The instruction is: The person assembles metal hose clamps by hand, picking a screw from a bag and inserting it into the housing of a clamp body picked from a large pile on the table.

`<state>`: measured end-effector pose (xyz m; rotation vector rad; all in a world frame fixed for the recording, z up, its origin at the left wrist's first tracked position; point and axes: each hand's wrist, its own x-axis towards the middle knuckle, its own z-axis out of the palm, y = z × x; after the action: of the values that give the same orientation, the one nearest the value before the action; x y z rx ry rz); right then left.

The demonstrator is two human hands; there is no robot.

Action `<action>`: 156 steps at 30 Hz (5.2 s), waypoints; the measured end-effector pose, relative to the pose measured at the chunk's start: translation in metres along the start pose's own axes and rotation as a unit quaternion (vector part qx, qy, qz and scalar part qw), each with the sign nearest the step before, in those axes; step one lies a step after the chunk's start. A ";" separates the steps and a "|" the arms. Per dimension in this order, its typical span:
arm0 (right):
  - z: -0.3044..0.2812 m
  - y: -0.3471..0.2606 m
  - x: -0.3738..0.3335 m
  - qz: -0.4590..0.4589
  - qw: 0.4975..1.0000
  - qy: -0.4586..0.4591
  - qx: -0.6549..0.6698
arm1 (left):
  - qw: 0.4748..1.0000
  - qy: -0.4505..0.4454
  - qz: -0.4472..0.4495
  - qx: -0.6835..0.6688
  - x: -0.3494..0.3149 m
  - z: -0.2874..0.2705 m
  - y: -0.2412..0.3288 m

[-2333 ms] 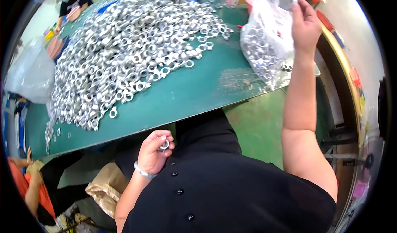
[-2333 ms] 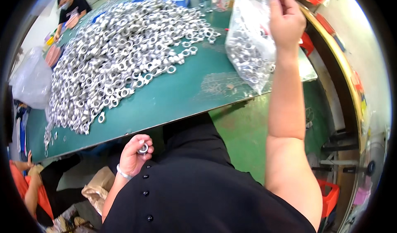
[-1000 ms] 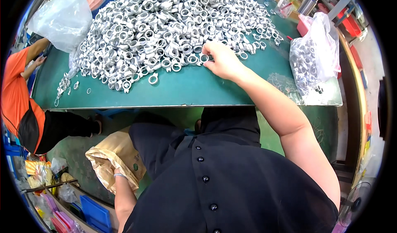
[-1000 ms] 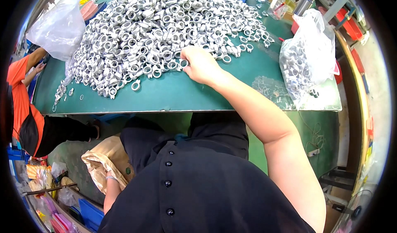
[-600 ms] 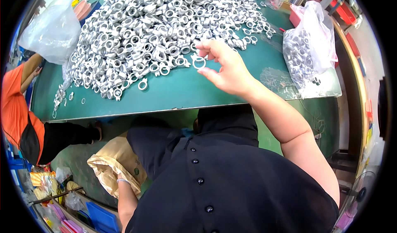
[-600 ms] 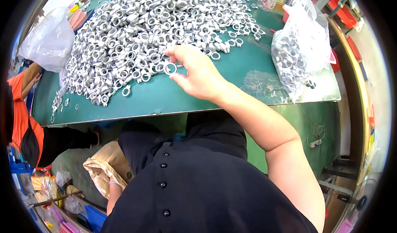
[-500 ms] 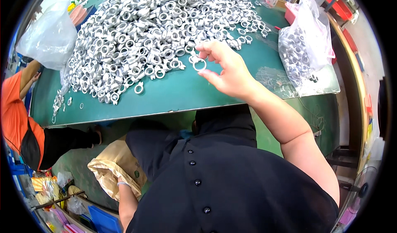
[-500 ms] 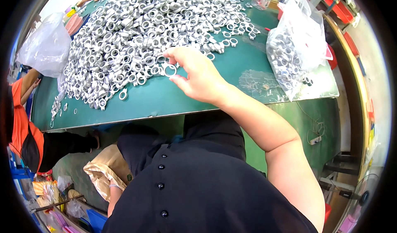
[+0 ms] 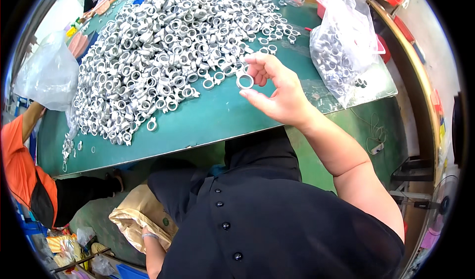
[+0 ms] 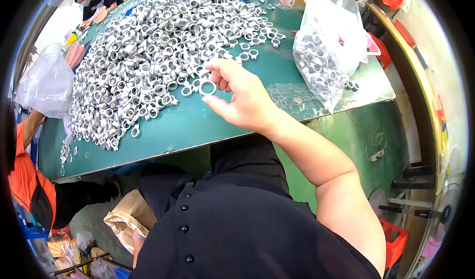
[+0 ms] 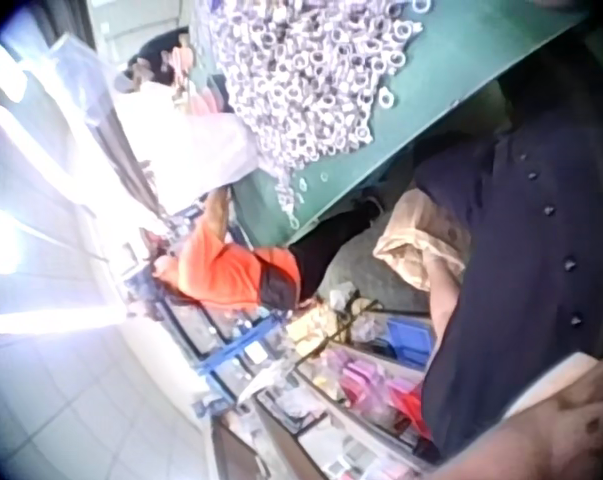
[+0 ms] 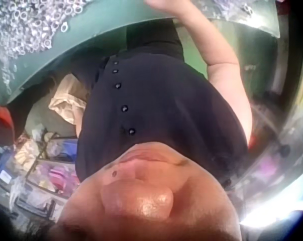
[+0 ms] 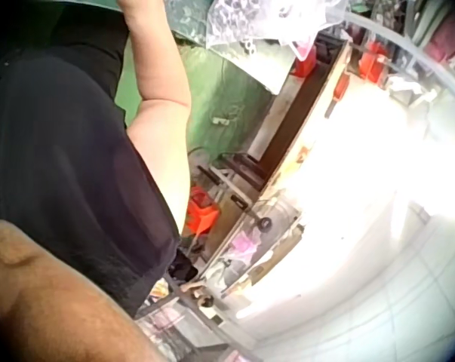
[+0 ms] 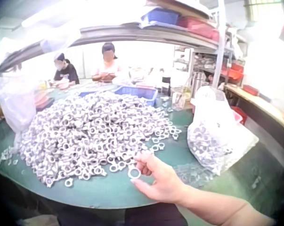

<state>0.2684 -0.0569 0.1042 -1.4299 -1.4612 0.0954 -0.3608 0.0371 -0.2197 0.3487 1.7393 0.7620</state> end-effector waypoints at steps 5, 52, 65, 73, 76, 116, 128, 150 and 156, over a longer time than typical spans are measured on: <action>0.003 -0.003 -0.004 -0.015 1.000 0.003 -0.010 | 1.000 0.005 0.011 -0.002 -0.003 -0.006 0.003; 0.081 -0.008 -0.050 -0.057 0.995 0.020 0.080 | 0.762 -0.643 0.067 -0.028 -0.324 0.339 0.093; 0.083 -0.011 -0.047 -0.112 0.993 0.033 0.025 | 0.796 -0.596 0.104 -0.005 -0.330 0.341 0.094; 0.083 -0.011 -0.048 -0.109 0.994 0.026 0.014 | 0.812 -0.559 0.165 0.026 -0.332 0.343 0.092; 0.083 -0.011 -0.049 -0.103 0.994 0.025 0.017 | 0.815 -0.555 0.165 0.032 -0.336 0.342 0.092; 0.091 0.004 -0.063 0.101 0.956 -0.016 0.275 | 0.808 -0.566 0.163 0.003 -0.333 0.343 0.091; 0.083 0.003 -0.062 0.086 0.968 -0.041 0.234 | 0.808 -0.572 0.141 -0.010 -0.336 0.345 0.092; 0.077 0.000 -0.064 0.177 0.907 -0.093 0.370 | 0.703 -0.477 0.525 0.054 -0.333 0.348 0.082; 0.074 -0.001 -0.063 0.156 0.922 -0.111 0.335 | 0.636 -0.436 0.634 0.067 -0.324 0.349 0.080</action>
<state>0.2007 -0.0632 0.0343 -1.0784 -1.1870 0.8981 0.0550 0.0142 0.0249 1.8227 0.3691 1.1095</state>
